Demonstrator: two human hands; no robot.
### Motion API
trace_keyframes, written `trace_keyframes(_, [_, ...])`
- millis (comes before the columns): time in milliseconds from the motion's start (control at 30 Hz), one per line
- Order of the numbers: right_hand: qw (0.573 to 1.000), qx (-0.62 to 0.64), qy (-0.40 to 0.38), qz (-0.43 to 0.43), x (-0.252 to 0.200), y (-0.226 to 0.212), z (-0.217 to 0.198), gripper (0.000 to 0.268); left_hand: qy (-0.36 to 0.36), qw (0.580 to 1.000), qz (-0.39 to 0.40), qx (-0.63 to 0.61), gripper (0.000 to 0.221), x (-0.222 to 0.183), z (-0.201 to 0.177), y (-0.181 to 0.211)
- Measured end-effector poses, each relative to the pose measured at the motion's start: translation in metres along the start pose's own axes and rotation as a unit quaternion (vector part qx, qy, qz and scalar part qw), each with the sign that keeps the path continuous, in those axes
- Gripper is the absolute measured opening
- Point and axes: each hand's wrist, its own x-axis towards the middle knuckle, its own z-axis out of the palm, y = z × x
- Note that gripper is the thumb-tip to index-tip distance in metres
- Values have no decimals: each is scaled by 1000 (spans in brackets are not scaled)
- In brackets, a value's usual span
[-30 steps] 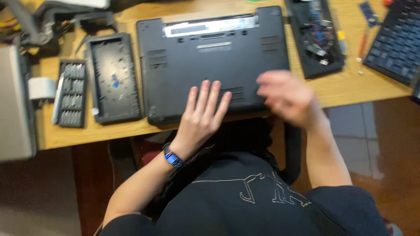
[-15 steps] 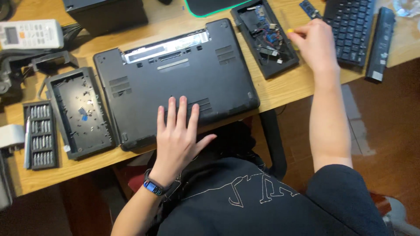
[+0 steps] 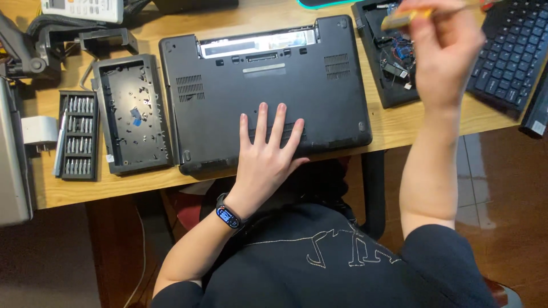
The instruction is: Replacing internal components and reassembling a laptop computer.
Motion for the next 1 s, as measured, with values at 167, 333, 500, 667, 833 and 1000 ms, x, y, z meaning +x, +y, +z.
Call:
trace_keyframes(167, [997,-28,-17,-72,20,40,22,7,-1,1000,-8,-5,76,0,1,1])
trace_keyframes(333, [987,-136,-54,-67,42,35,24,10,-11,1000,-11,-15,76,-1,1,1])
trace_keyframes(500, [953,-190,-139,-193,57,56,40,12,-2,1000,-12,-15,76,0,2,0])
trace_keyframes(667, [976,-84,-119,-164,60,36,47,13,0,1000,-11,-16,77,-1,3,0])
trace_keyframes(833, [950,-186,-128,-216,53,21,62,4,-3,1000,-19,-21,78,0,1,-1])
trace_keyframes(1000, [951,-172,-177,-184,34,16,86,8,6,999,-18,-28,77,-2,1,0])
